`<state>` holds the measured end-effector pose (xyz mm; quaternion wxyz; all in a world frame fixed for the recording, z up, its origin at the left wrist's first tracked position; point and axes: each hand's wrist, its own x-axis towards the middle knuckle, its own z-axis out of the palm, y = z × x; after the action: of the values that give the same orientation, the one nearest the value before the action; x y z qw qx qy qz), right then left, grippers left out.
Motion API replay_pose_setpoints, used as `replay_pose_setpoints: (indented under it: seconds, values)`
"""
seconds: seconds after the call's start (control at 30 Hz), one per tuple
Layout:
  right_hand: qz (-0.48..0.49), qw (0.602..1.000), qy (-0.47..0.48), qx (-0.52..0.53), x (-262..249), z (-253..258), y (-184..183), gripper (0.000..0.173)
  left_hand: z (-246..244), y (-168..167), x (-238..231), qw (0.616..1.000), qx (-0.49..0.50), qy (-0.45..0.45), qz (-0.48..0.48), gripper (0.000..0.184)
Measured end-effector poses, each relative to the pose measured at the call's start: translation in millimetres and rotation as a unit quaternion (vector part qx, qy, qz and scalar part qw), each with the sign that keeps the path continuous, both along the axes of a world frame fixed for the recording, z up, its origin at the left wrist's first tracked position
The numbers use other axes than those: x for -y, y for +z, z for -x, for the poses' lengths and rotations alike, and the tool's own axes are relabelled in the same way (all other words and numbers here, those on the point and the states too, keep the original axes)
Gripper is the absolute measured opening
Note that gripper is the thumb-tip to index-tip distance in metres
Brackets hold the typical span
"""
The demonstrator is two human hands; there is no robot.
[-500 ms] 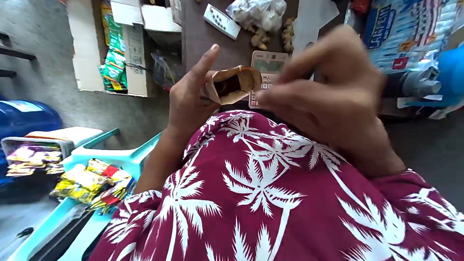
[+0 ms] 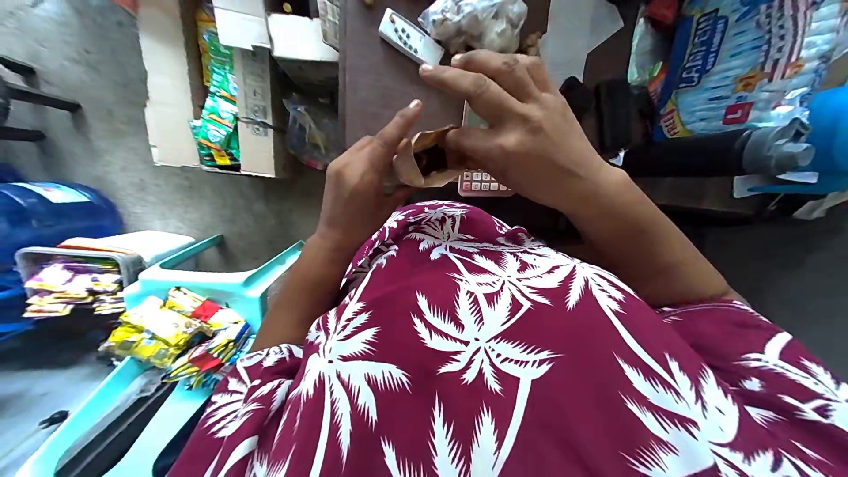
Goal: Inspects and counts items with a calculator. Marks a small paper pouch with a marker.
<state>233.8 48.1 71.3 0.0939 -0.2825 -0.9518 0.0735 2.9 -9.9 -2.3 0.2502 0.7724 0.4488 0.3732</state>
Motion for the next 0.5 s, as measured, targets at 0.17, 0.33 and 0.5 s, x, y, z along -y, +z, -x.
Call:
replay_pose_setpoints:
  seconds: [0.17,0.33,0.5]
  values:
    - [0.003,0.999,0.015,0.03,0.6,0.4,0.3,0.022,-2.1,0.1,3.9,1.0,-0.015,-0.004,0.008,0.066]
    - [0.014,0.998,0.063,0.009,-2.6,-9.1,4.1,0.02,-0.4,0.0,3.9,1.0,-0.012,-0.014,0.019,0.067]
    - [0.006,0.996,0.073,-0.046,1.7,-23.9,10.4,0.018,0.1,-0.1,1.8,0.999,0.039,-0.03,0.024,0.062]
